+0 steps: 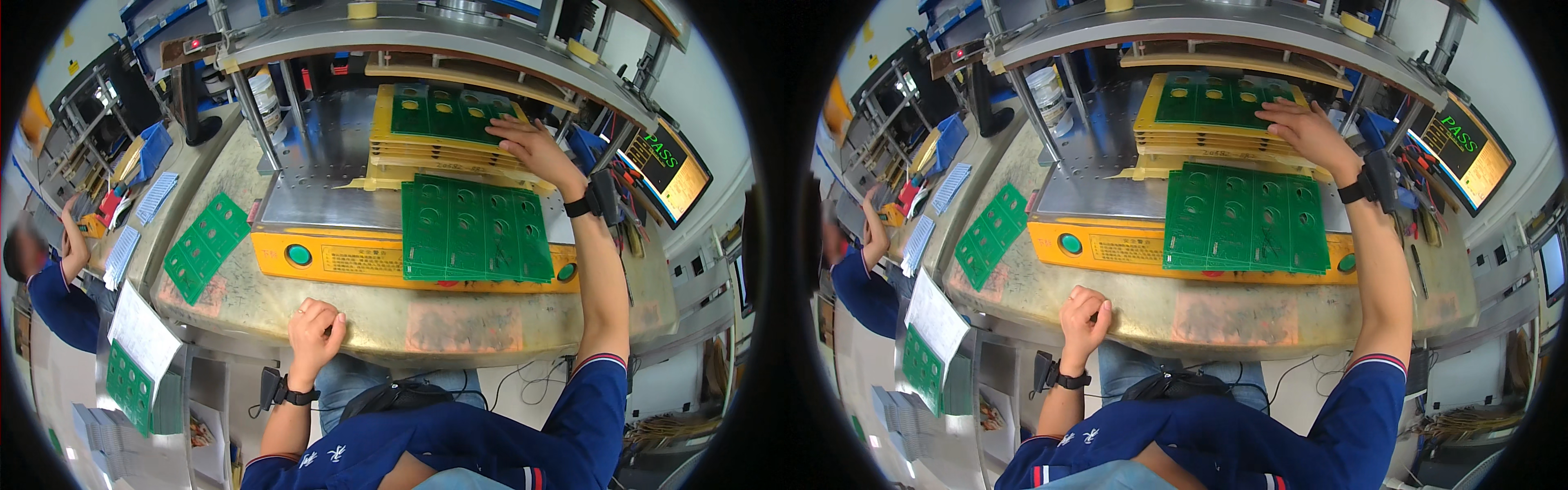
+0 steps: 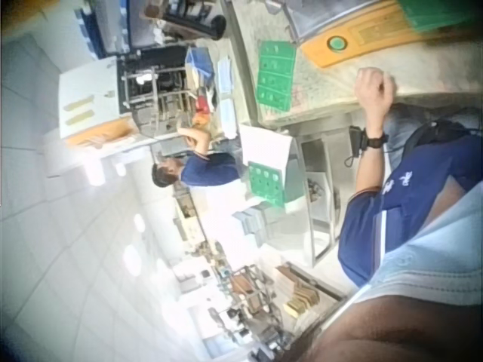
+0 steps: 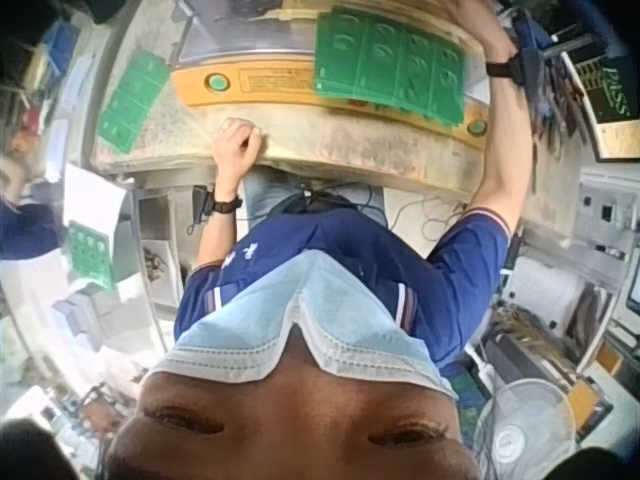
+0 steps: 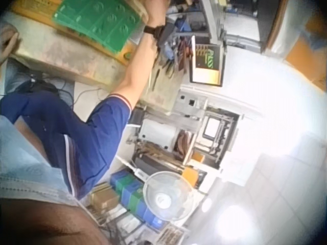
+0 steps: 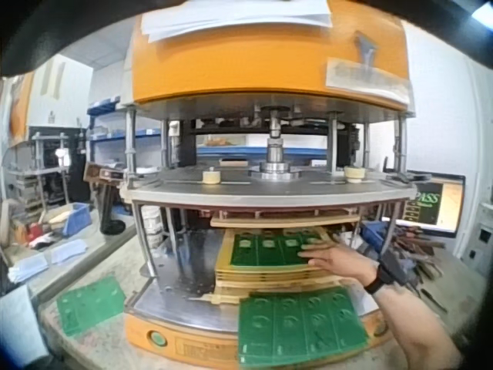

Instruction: Testing green circuit boards using a specialized press-style testing machine and sorting them based on pass/fail results.

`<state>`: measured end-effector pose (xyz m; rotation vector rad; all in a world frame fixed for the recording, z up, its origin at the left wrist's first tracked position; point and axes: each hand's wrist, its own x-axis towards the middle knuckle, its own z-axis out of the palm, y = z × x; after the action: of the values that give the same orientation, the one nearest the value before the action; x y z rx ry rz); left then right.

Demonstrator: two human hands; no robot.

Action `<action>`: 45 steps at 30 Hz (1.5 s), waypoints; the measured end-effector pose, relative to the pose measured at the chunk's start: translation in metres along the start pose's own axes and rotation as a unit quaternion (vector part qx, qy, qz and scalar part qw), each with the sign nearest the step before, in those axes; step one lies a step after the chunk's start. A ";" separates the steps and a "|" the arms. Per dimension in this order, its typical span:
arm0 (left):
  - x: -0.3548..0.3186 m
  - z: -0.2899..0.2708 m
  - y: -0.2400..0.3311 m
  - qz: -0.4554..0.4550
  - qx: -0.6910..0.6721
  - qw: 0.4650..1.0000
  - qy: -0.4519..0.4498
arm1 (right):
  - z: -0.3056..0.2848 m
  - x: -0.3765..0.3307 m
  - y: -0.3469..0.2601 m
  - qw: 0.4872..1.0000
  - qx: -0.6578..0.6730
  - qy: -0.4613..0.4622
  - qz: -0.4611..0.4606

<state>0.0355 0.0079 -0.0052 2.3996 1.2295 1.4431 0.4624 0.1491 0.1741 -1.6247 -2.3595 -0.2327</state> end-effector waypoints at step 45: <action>-0.011 0.011 -0.009 -0.150 0.070 0.984 0.060 | 0.121 -0.236 -0.182 0.919 0.310 0.217 0.112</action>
<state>0.0362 0.0103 -0.0228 2.1109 1.6874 1.4675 0.3567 -0.0928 -0.0099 -1.3325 -1.6598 0.1757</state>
